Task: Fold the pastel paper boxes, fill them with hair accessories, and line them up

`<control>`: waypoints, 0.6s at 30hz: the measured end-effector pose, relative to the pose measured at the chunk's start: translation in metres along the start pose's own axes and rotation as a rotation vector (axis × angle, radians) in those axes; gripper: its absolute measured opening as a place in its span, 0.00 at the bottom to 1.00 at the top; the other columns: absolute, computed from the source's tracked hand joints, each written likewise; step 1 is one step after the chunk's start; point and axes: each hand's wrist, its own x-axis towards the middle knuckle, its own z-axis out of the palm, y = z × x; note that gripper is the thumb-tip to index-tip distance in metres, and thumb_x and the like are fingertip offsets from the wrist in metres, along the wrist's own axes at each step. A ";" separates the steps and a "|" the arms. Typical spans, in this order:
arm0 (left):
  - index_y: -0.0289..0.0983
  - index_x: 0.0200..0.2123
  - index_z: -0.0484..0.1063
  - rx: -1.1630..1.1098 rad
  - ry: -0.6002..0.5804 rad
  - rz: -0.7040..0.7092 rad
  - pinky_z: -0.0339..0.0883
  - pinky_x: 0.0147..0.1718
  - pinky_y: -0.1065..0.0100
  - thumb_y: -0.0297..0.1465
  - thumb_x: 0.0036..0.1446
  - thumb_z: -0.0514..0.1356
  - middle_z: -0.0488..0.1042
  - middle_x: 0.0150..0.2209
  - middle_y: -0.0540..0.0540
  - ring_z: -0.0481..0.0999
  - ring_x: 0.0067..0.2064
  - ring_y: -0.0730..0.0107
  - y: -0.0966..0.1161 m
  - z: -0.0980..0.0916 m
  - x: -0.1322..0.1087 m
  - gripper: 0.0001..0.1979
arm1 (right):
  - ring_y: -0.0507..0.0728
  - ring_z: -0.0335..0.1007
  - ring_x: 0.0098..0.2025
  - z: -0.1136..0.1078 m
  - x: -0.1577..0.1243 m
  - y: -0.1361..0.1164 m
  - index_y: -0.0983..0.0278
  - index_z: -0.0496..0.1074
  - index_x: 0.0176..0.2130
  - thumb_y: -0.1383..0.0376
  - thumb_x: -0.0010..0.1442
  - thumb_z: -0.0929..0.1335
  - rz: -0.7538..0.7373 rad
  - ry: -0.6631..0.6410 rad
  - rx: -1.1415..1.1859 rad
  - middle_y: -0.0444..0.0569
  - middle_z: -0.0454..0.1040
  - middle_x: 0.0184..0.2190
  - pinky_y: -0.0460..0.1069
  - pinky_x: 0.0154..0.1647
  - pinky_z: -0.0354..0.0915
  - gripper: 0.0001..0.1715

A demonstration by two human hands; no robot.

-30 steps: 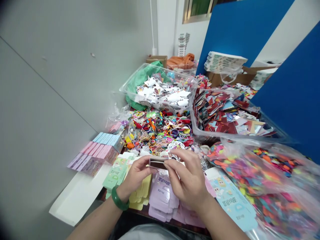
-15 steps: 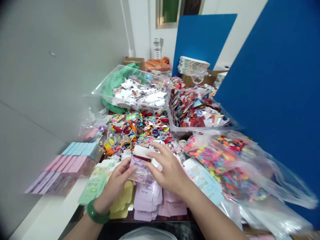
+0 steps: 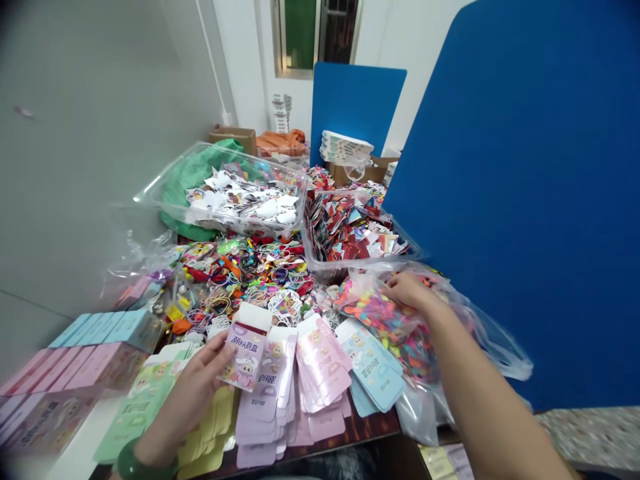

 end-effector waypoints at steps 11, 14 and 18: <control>0.42 0.55 0.69 0.072 0.006 -0.035 0.72 0.30 0.70 0.41 0.52 0.68 0.77 0.49 0.44 0.77 0.34 0.68 0.001 -0.002 -0.001 0.28 | 0.51 0.63 0.21 -0.026 0.001 0.036 0.67 0.78 0.26 0.61 0.42 0.77 0.100 0.039 0.543 0.50 0.74 0.20 0.46 0.19 0.56 0.11; 0.41 0.55 0.68 0.097 0.004 -0.041 0.73 0.33 0.69 0.41 0.53 0.67 0.76 0.50 0.44 0.77 0.37 0.67 0.001 0.000 -0.002 0.27 | 0.51 0.64 0.21 -0.029 -0.003 0.037 0.67 0.79 0.31 0.65 0.41 0.77 0.110 0.003 0.665 0.50 0.74 0.21 0.46 0.19 0.58 0.14; 0.40 0.55 0.68 0.116 -0.013 -0.035 0.73 0.33 0.69 0.41 0.54 0.66 0.76 0.50 0.43 0.76 0.34 0.70 0.001 0.002 -0.001 0.27 | 0.51 0.66 0.21 -0.034 -0.011 0.036 0.68 0.79 0.36 0.69 0.43 0.77 0.092 -0.035 0.768 0.52 0.76 0.23 0.46 0.20 0.60 0.16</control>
